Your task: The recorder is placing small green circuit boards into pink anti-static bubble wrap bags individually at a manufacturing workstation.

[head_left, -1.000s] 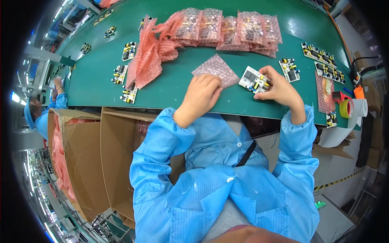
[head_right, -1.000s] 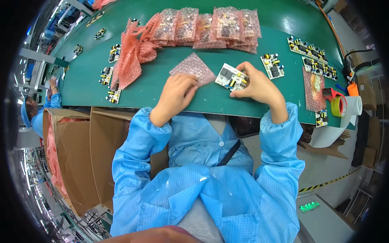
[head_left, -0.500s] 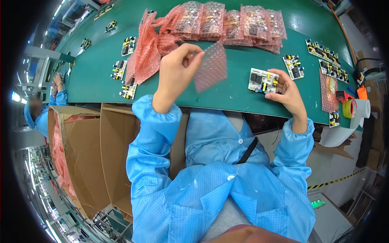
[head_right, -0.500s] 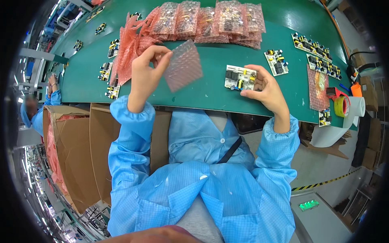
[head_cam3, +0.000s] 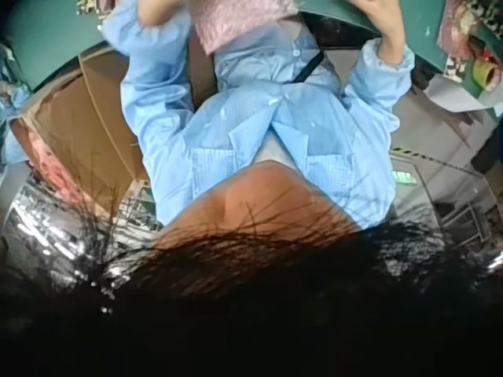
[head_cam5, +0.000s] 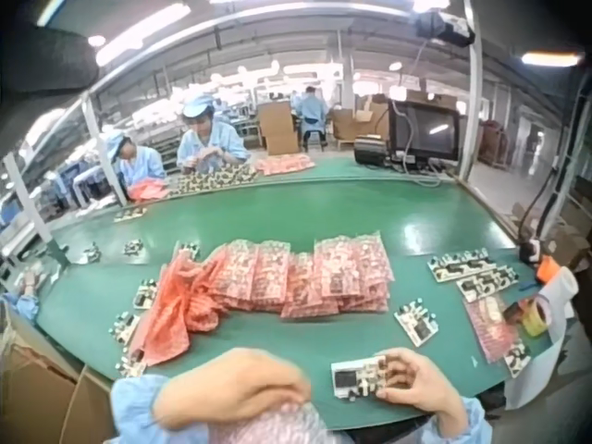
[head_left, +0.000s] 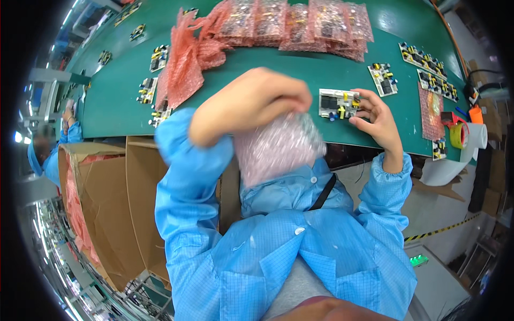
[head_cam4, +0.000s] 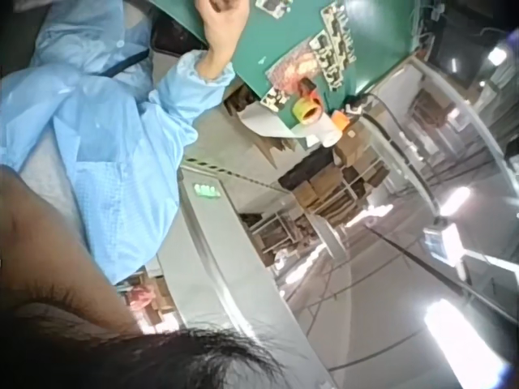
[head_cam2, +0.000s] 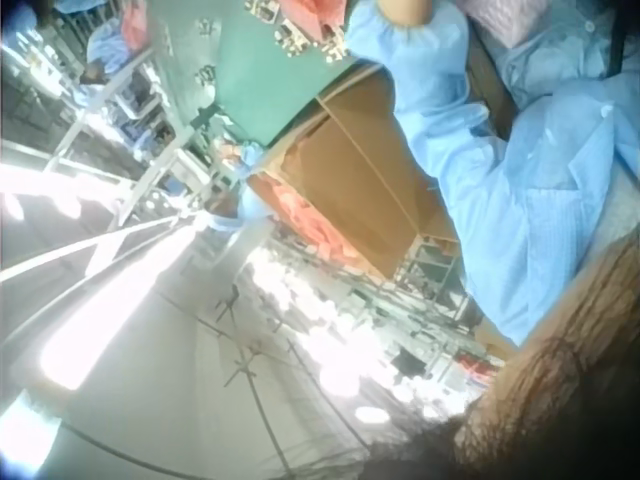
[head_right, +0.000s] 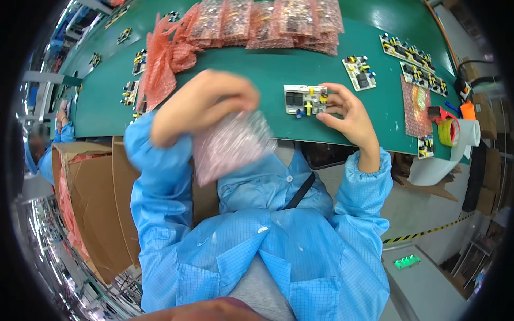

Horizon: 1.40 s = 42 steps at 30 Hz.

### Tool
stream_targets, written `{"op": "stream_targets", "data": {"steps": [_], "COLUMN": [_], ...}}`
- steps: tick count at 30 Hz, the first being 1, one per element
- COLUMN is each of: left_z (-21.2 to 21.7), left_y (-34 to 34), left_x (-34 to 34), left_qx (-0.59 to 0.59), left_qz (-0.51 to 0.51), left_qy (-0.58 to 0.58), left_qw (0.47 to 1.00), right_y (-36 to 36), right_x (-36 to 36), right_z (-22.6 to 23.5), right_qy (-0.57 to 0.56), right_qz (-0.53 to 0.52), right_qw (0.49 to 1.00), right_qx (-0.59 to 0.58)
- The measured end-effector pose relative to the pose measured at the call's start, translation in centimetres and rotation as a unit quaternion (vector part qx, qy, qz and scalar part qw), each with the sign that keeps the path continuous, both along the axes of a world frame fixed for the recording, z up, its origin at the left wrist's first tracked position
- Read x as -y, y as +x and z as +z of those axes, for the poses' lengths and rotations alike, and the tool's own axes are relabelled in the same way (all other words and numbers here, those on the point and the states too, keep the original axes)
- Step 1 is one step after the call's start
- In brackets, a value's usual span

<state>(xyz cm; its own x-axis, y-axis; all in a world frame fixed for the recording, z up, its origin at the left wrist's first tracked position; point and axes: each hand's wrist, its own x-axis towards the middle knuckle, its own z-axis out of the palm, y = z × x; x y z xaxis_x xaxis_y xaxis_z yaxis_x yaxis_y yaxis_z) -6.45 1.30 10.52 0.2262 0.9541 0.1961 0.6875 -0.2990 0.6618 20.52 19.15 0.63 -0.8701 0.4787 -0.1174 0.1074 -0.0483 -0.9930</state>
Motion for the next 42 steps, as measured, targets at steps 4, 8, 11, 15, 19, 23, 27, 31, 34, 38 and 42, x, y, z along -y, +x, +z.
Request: {"op": "stream_targets", "data": {"steps": [4, 8, 11, 15, 19, 23, 27, 31, 34, 38, 42], "left_z": [-7.9, -8.0, -7.3, -10.0, -10.1, -10.0, -10.8, -11.2, -11.6, -12.1, -11.9], "left_y": [-1.9, -0.5, 1.5, 1.5, 1.8, 2.3, 2.7, 2.8, 2.6, 2.5, 2.6], "left_x": [-4.5, -3.5, -0.9, -0.3, 0.3, 0.0, -0.6, -0.7, -0.2, 0.3, 0.1], "left_qx": [-0.198, -0.153, -0.086, -0.153, -0.159, -0.128, -0.169, -0.182, -0.135, -0.093, -0.080], "left_qz": [-0.002, 0.140, 0.197, 0.178, 0.197, 0.221, 0.245, 0.271, 0.287, 0.300, 0.279], "left_qy": [0.145, 0.173, 0.000, 0.103, 0.119, 0.105, 0.130, 0.147, 0.172, 0.186, 0.237], "left_qw": [0.970, 0.963, 0.977, 0.967, 0.960, 0.961, 0.946, 0.934, 0.933, 0.931, 0.927], "right_y": [0.1, -0.4, -0.3, 0.0, -0.4, -0.9, -1.8, -3.8, -4.3, -4.7, -5.0], "right_x": [0.5, 1.0, 0.8, -0.4, -0.6, -0.5, 0.4, 0.9, 0.4, 0.6, 0.9], "right_z": [-0.7, -0.6, -0.4, 0.4, 0.9, 1.2, 1.5, 2.3, 2.7, 2.4, 2.9], "right_qy": [0.029, 0.033, 0.026, 0.092, 0.132, 0.071, -0.024, -0.037, -0.017, 0.006, 0.008], "right_qz": [-0.037, -0.057, -0.045, 0.024, 0.054, 0.055, 0.021, 0.021, 0.001, 0.041, 0.050], "right_qw": [0.999, 0.998, 0.999, 0.994, 0.988, 0.995, 0.997, 0.997, 0.998, 0.994, 0.992], "right_qx": [0.001, -0.013, -0.012, 0.049, 0.066, 0.051, 0.064, 0.069, 0.063, 0.101, 0.115]}}
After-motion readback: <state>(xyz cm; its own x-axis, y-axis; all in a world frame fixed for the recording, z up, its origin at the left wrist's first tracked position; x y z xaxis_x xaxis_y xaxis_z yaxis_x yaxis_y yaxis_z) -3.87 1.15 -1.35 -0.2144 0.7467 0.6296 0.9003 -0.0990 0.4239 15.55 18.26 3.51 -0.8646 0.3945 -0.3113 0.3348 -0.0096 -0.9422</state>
